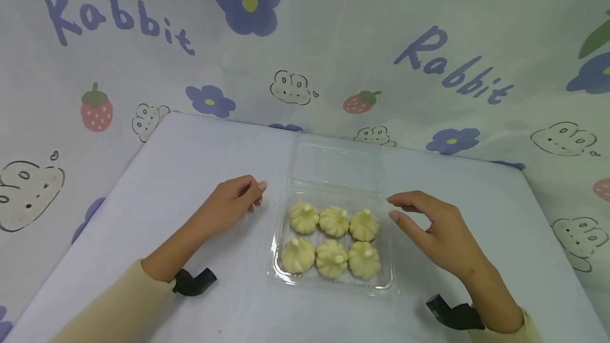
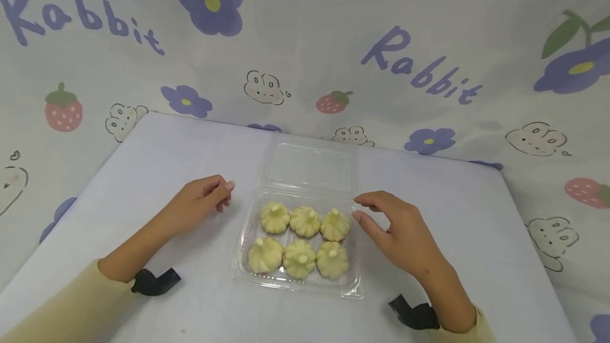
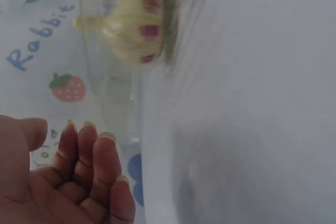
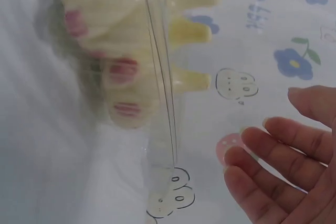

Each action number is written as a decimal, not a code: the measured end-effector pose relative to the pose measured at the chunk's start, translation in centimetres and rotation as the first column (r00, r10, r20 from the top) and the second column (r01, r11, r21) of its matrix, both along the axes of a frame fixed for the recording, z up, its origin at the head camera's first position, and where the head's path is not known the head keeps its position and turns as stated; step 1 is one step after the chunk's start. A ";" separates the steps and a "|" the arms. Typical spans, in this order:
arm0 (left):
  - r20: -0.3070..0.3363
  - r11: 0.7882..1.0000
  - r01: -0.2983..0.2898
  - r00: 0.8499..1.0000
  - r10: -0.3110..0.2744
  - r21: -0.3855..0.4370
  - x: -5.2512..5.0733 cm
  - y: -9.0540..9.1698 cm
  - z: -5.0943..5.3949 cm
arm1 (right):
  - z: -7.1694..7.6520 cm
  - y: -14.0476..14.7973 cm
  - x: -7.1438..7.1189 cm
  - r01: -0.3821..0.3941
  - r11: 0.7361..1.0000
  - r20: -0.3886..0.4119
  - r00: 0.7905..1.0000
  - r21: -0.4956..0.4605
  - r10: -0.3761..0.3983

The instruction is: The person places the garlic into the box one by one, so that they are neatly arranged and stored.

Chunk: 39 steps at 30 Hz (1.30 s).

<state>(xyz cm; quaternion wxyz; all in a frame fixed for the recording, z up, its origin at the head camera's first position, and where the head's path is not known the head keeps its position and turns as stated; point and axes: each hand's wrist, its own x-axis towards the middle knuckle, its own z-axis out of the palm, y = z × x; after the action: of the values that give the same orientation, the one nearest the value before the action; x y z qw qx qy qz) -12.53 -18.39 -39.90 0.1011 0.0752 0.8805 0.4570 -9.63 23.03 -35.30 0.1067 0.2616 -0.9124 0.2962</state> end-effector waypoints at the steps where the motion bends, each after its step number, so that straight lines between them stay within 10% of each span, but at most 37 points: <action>1: -0.002 1.000 -0.008 1.000 0.008 -0.004 -0.5 0.0 0.4 | 0.1 0.1 -0.2 0.015 1.000 0.001 1.000 -0.007 -0.015; 10: 0.059 0.999 -0.038 0.997 0.040 -0.027 -3.7 0.7 1.9 | 0.2 0.3 -3.0 0.173 0.982 0.143 0.976 -0.072 -0.162; 22: 0.179 0.996 -0.042 0.982 0.056 -0.077 -6.8 3.4 1.4 | -2.2 0.7 -7.3 0.214 0.977 0.473 0.858 0.026 -0.200; 31: 0.236 0.995 -0.073 0.968 0.086 -0.064 -8.4 4.1 0.3 | -4.8 1.3 -10.1 0.264 0.956 0.617 0.775 -0.125 -0.133; 39: 0.203 0.996 -0.072 0.976 0.083 -0.060 -9.1 4.2 -0.8 | -6.0 1.0 -10.7 0.311 0.932 0.619 0.774 -0.185 -0.136</action>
<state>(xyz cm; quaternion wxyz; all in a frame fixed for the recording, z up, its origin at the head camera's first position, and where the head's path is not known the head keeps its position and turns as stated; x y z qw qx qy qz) -21.65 -14.18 -40.66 0.1753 -0.0093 0.8794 0.4426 -20.33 24.03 -41.30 -0.1152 0.0263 -0.8734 0.4725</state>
